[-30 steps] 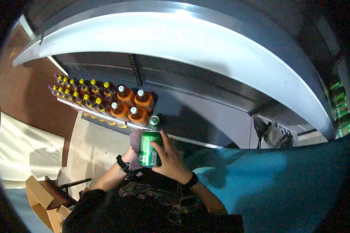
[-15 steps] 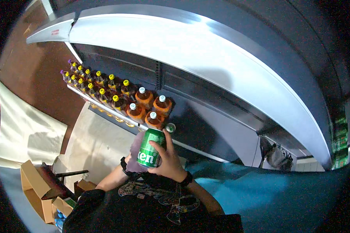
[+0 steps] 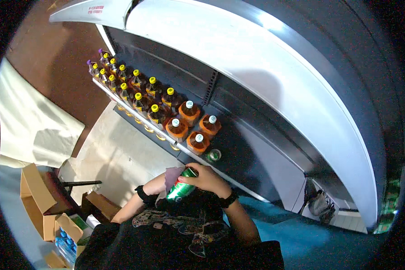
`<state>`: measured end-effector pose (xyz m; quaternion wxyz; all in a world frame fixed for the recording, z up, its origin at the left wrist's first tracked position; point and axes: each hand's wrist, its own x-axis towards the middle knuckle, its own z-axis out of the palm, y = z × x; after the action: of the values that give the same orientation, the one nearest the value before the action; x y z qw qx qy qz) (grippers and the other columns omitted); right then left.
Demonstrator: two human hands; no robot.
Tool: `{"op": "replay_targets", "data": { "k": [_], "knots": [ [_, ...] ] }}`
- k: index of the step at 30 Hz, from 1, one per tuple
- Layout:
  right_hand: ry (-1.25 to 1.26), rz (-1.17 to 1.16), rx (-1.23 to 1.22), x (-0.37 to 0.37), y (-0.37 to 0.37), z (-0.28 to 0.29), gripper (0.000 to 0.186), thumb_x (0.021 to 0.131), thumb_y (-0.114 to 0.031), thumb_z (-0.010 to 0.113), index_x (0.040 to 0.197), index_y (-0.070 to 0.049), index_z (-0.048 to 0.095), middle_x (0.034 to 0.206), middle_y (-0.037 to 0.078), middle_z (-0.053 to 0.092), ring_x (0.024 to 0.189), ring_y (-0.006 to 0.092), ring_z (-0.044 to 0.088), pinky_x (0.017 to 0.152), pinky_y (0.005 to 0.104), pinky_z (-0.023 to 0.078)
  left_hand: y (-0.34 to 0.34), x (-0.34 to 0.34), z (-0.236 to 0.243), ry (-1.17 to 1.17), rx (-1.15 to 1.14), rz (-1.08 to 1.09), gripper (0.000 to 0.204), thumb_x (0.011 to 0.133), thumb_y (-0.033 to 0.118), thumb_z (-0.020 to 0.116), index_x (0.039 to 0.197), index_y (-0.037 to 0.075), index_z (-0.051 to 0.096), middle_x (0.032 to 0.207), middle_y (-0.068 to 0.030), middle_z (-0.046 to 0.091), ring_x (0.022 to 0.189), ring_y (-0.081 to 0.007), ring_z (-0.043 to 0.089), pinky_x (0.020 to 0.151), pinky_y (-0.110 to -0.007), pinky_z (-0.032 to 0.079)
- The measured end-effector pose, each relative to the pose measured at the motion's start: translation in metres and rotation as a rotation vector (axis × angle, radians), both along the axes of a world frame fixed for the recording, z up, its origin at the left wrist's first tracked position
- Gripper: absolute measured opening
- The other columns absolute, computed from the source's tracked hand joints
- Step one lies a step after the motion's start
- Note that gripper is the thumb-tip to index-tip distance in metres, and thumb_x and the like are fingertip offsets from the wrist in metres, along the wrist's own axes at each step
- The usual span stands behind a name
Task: Picking up beer cans from a box, wiping them with a cloth, and placing them on a refrigerated shelf.
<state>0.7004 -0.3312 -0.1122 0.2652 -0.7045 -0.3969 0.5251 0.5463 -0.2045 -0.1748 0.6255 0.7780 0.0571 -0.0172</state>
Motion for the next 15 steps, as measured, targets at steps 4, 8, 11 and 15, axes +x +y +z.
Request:
{"op": "replay_targets", "data": {
  "k": [4,8,11,15],
  "knots": [
    [0.211,-0.191,0.138,0.019,-0.014,-0.006,0.057,0.077,-0.015,0.075,0.124,0.004,0.049,0.107,0.01,0.062,0.097,0.0135,0.058,0.085,0.0281,0.047,-0.008,0.007,0.006,-0.018,-0.314,0.106,0.027,0.088,0.017,0.051,0.106,-0.002,0.053,0.093,-0.0136,0.058,0.09,-0.0234,0.056,0.078,-0.033,0.044],
    [0.163,-0.167,0.145,0.053,-0.021,-0.006,0.056,0.076,-0.014,0.075,0.124,0.0,0.05,0.107,0.008,0.062,0.096,0.0106,0.058,0.084,0.0256,0.047,-0.024,0.017,0.003,0.087,-0.675,0.315,0.026,0.086,0.017,0.054,0.103,-0.003,0.054,0.093,-0.011,0.057,0.091,-0.0206,0.054,0.079,-0.031,0.043],
    [0.123,-0.16,0.279,0.084,-0.027,-0.012,0.053,0.075,-0.014,0.076,0.121,-0.001,0.051,0.105,0.006,0.061,0.094,0.0108,0.058,0.083,0.0255,0.047,-0.028,0.028,0.006,-0.112,-0.35,0.273,0.025,0.087,0.018,0.056,0.098,-0.003,0.057,0.089,-0.0072,0.059,0.08,-0.0153,0.056,0.071,-0.029,0.046],
    [-0.082,-0.107,0.325,0.123,-0.03,0.001,0.058,0.07,-0.024,0.081,0.116,-0.005,0.052,0.103,0.005,0.059,0.099,0.0164,0.055,0.088,0.0301,0.044,-0.037,0.035,0.008,-0.046,-0.943,0.367,0.024,0.09,0.017,0.053,0.101,-0.004,0.058,0.088,-0.0081,0.062,0.075,-0.0159,0.06,0.065,-0.027,0.049]
  ]
}}
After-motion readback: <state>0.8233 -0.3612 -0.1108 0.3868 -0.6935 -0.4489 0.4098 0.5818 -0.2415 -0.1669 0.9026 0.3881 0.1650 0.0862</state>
